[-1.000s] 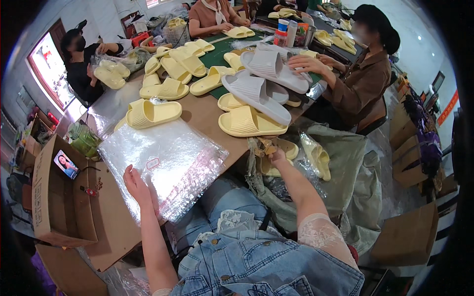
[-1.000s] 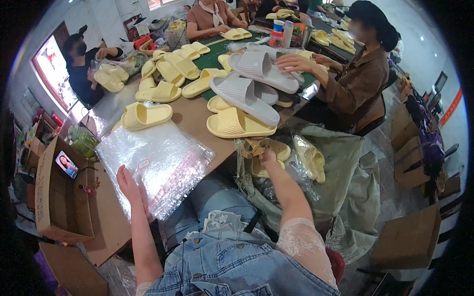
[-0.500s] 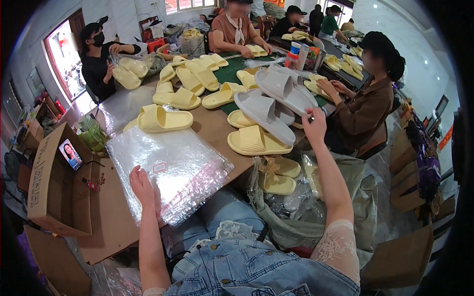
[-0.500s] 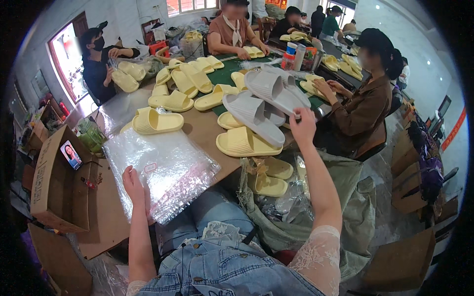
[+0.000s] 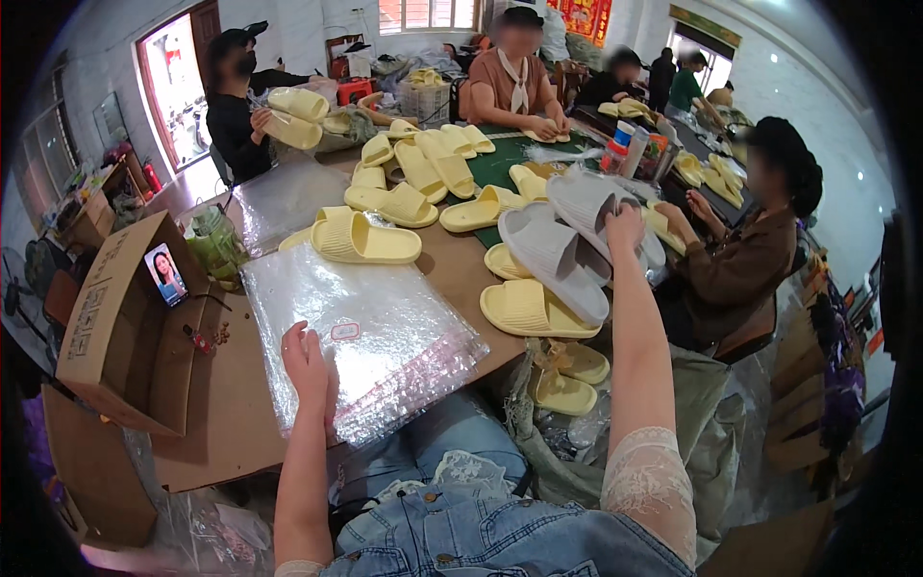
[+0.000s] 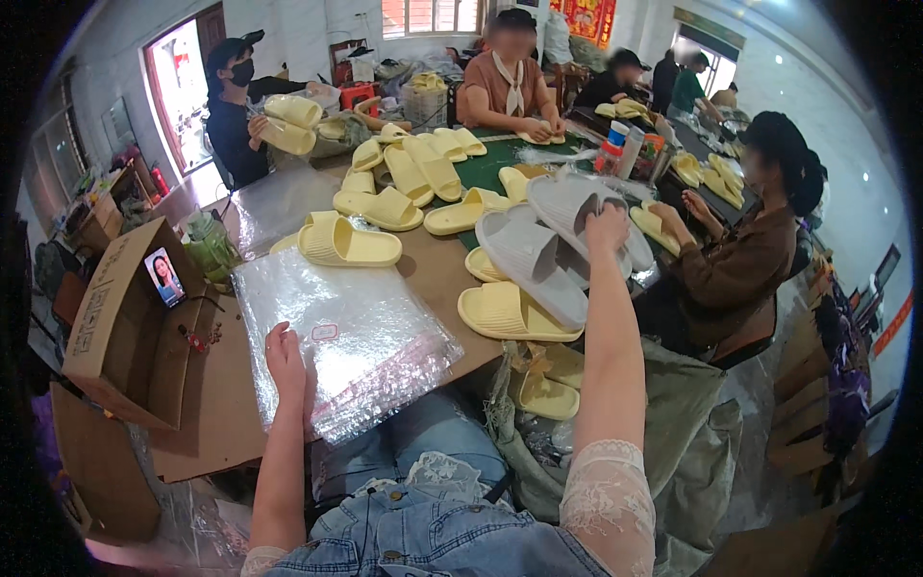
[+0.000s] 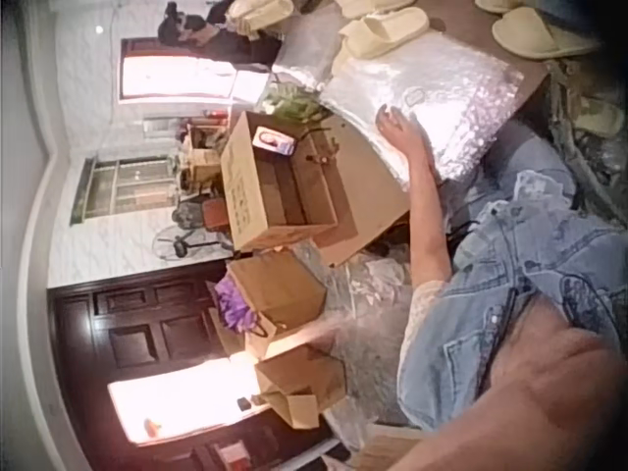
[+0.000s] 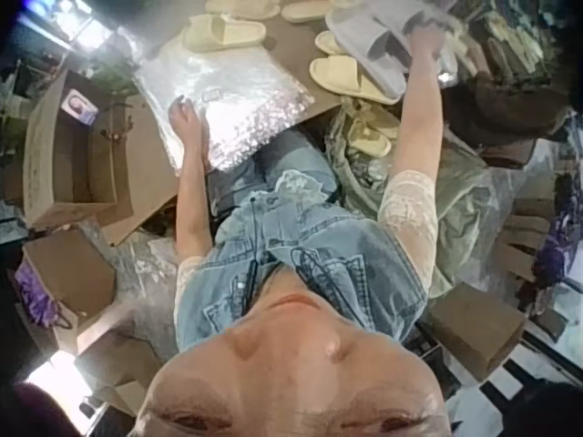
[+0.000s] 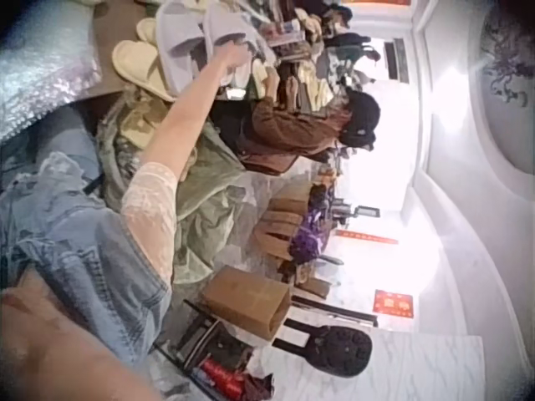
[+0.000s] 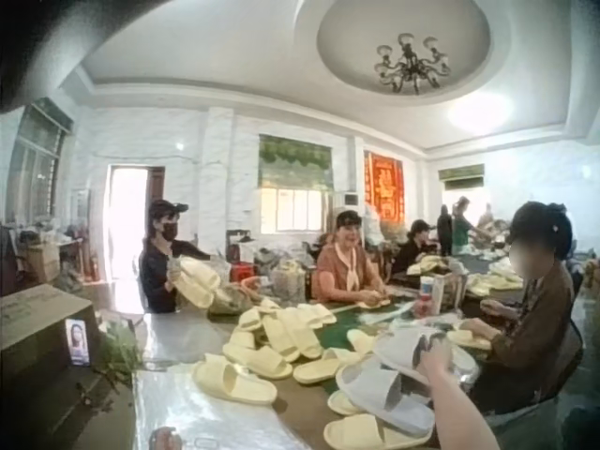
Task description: The person wraps pairs of white and yellow plastic slippers in bubble wrap. They pick up a pair, place it on a sheet of bubble wrap, fold the wrap around the slippers, and set the wrapped pair aside. The process is repeated for multiple pairs throughout the clip.
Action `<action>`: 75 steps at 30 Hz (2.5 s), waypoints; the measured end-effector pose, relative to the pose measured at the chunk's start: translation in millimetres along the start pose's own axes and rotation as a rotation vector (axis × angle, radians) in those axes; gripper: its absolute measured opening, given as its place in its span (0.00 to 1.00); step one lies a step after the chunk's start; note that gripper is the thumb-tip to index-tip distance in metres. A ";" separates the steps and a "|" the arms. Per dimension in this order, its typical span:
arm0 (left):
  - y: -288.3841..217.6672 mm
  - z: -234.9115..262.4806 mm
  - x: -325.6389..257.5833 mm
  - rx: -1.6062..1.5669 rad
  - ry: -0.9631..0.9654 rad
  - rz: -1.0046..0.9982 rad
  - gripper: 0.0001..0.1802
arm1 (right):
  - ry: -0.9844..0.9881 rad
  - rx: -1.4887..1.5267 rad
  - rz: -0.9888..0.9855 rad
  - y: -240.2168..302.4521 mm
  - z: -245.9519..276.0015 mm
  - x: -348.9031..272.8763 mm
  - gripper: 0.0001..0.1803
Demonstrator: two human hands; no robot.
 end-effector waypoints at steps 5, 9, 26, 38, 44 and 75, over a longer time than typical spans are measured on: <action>2.7 -4.4 1.1 -0.039 0.006 -0.016 0.16 | -0.189 0.312 0.027 -22.2 18.6 -2.1 0.13; 3.6 -7.2 0.3 -0.024 -0.020 -0.035 0.16 | -0.473 0.576 0.137 2.9 68.2 -23.3 0.12; 4.8 -5.8 2.7 -0.035 0.003 -0.029 0.16 | 0.370 1.001 0.618 238.8 97.1 -321.2 0.12; 6.8 -4.6 4.1 0.010 -0.005 0.031 0.15 | 0.474 0.539 0.748 261.3 51.9 -364.2 0.22; 6.1 -2.9 4.7 -0.001 -0.014 0.026 0.16 | 0.435 0.566 0.727 263.9 51.4 -365.9 0.23; -34.5 -9.8 -5.8 0.196 0.258 -0.314 0.18 | 0.233 0.843 0.503 183.2 97.3 -351.3 0.14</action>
Point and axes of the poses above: each hand's wrist, its own x-axis towards the middle knuckle, its own z-axis out of the back of the hand, y = z × x, the point moved 4 cm from there along x, towards the middle knuckle, and after that the axes turned 8 degrees about -x, right-handed, at the moved point
